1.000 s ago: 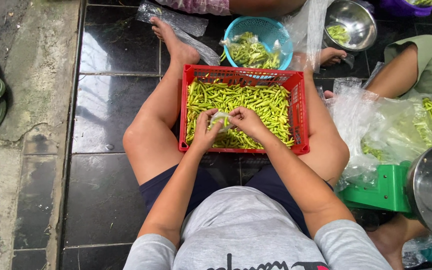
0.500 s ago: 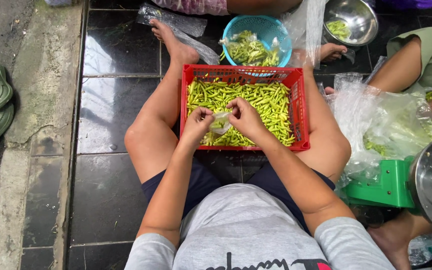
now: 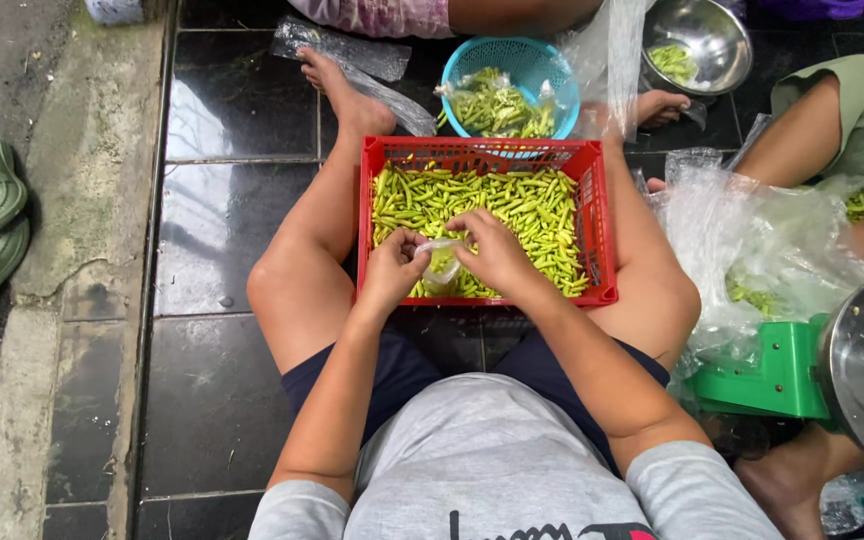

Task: Bagging small green vegetables from a red crate into small plastic bags while sitting on the floor.

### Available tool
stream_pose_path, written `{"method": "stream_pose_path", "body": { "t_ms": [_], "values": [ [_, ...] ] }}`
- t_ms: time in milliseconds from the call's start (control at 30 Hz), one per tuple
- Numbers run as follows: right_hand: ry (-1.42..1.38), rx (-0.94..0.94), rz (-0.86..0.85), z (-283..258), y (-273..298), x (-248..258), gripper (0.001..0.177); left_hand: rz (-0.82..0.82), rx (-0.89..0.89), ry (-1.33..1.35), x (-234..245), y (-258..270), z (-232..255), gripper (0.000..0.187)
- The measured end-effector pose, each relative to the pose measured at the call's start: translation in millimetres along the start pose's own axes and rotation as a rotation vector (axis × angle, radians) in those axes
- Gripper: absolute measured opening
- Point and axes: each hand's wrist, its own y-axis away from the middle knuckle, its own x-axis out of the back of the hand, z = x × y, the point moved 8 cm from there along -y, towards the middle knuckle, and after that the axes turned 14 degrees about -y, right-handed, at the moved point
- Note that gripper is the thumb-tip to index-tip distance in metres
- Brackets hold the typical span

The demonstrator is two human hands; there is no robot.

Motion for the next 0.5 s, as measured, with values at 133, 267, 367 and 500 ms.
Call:
{"method": "stream_pose_path", "body": {
  "t_ms": [133,267,367,500],
  "values": [
    [0.242,0.366,0.095,-19.9,18.1,-12.3,0.017,0.006,0.016,0.087,-8.9,4.6,5.8,0.017],
    [0.501,0.265,-0.033,-15.7,30.0,-36.6,0.014,-0.023,0.03,0.124,-24.0,7.9,6.3,0.02],
    [0.62,0.258,-0.082,-21.2,31.6,-35.9,0.024,-0.016,0.038,0.035,-23.8,13.9,11.3,0.017],
    [0.231,0.216,-0.114,-13.5,17.1,-9.0,0.022,0.022,0.072,-0.063,-11.1,24.1,18.0,0.019]
  ]
}}
